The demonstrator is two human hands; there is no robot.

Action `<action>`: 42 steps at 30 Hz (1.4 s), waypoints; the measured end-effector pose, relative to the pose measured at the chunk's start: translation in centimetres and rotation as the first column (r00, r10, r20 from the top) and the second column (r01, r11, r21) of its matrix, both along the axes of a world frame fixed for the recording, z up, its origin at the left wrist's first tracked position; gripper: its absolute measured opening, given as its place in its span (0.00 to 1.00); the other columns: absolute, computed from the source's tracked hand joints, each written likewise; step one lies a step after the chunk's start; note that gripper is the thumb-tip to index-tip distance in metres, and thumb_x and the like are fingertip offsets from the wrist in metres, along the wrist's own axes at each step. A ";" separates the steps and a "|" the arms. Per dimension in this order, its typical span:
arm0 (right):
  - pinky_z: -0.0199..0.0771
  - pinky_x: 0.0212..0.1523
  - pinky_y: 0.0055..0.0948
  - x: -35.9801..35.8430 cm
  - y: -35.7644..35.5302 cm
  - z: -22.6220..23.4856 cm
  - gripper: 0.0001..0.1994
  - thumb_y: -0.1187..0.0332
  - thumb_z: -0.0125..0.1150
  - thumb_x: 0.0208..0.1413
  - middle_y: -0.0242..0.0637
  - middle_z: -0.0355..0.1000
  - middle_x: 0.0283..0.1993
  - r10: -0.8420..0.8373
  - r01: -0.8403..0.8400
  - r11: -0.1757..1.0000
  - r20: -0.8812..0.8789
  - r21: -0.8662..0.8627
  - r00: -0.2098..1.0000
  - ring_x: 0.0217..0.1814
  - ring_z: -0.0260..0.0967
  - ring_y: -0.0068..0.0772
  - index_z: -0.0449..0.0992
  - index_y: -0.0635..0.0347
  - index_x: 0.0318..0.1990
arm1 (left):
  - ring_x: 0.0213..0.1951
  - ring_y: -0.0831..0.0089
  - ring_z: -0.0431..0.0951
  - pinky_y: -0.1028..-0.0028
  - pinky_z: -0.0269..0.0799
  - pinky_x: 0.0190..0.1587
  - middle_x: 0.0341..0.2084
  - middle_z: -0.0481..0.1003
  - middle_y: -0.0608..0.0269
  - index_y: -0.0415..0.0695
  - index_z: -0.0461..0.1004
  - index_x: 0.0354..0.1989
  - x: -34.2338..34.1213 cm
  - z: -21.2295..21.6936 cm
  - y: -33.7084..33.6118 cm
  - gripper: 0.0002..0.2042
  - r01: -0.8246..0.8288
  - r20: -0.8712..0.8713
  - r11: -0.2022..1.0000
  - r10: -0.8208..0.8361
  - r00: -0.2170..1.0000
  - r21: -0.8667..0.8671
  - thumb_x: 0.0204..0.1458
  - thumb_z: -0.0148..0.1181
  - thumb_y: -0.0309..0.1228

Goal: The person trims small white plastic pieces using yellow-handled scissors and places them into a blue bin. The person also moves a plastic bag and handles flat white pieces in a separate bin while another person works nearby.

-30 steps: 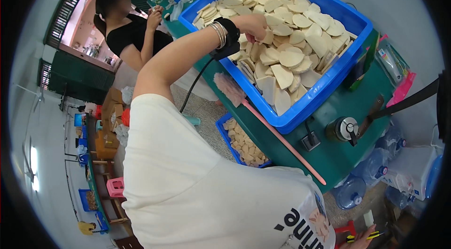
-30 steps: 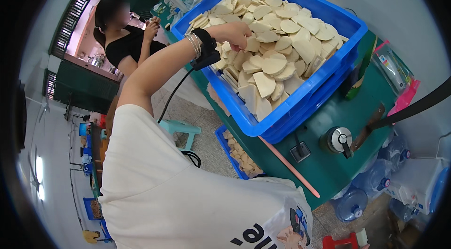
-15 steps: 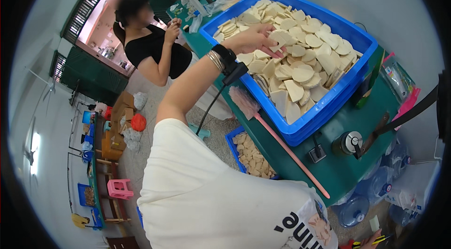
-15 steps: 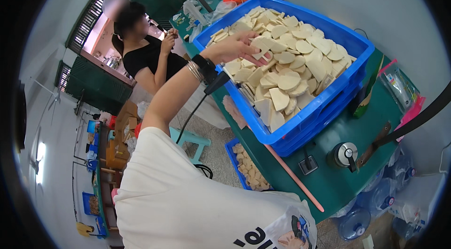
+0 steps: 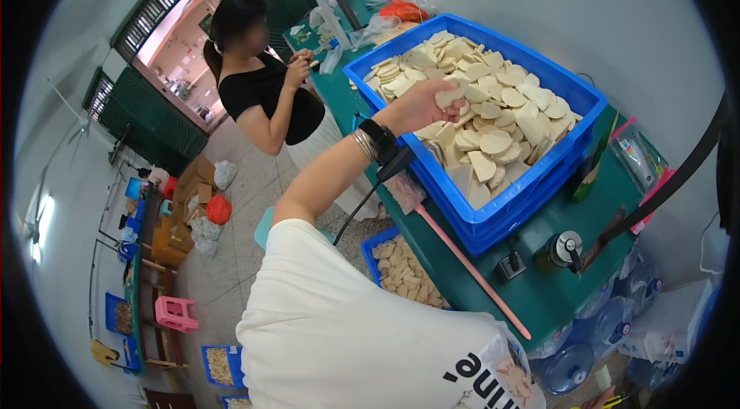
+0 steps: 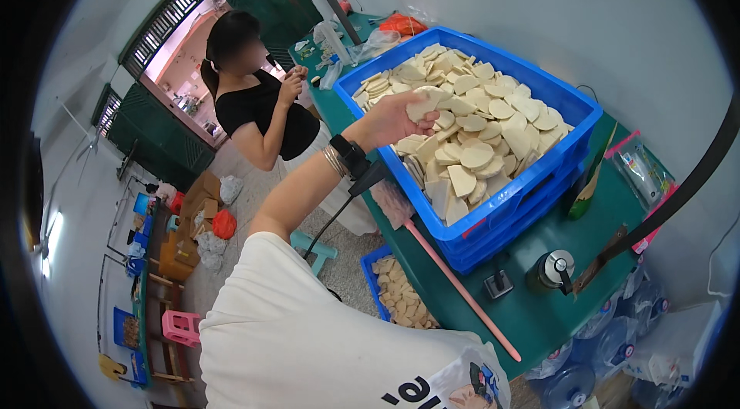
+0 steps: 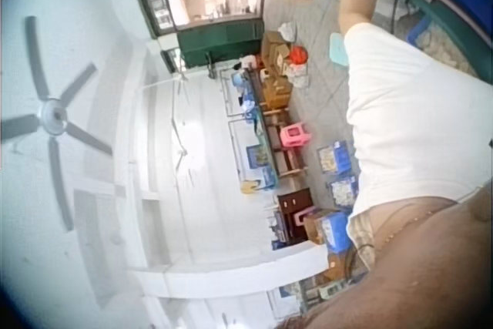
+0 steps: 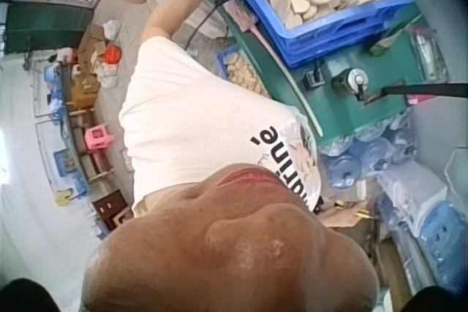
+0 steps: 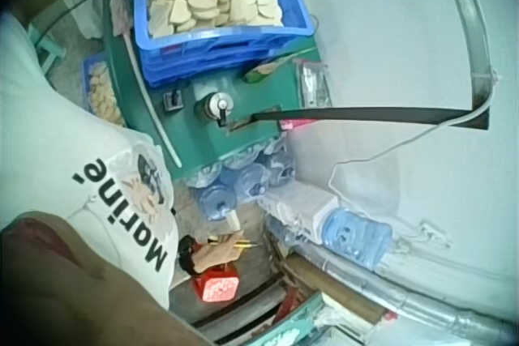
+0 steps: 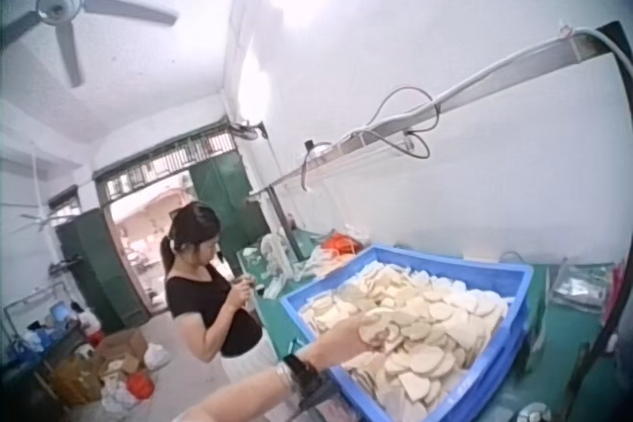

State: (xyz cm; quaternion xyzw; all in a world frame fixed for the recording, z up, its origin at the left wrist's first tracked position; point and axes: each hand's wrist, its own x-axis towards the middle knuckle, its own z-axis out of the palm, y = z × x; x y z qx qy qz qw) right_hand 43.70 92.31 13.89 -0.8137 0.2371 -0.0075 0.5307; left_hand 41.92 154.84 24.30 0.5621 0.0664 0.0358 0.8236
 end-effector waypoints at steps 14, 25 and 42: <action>0.66 0.54 0.41 0.0 -1.0 -0.4 0.23 0.57 0.54 0.61 0.50 0.70 0.51 -0.037 0.046 0.990 -0.071 0.131 0.997 0.52 0.68 0.43 0.69 0.69 0.54 | 0.32 0.78 0.78 0.80 0.74 0.30 0.33 0.77 0.65 0.40 0.71 0.43 -1.2 1.2 -3.5 0.11 -0.333 0.128 0.722 0.325 0.937 0.606 0.55 0.61 0.30; 0.66 0.53 0.39 -0.4 -2.4 -1.6 0.21 0.57 0.57 0.59 0.48 0.72 0.47 -0.076 0.083 0.987 -0.058 0.135 0.995 0.49 0.68 0.39 0.74 0.68 0.49 | 0.25 0.77 0.80 0.81 0.72 0.21 0.30 0.80 0.62 0.40 0.73 0.38 -0.9 1.6 -4.6 0.10 -0.402 0.141 0.629 0.422 0.895 0.666 0.53 0.63 0.31; 0.62 0.44 0.36 0.8 -0.6 -1.3 0.17 0.59 0.58 0.59 0.43 0.69 0.40 -0.021 0.024 0.993 -0.026 0.119 0.999 0.41 0.64 0.35 0.72 0.67 0.42 | 0.33 0.69 0.78 0.69 0.72 0.33 0.36 0.78 0.56 0.43 0.67 0.47 0.2 0.0 0.3 0.17 -0.459 -0.151 0.787 0.556 0.817 0.412 0.61 0.41 0.42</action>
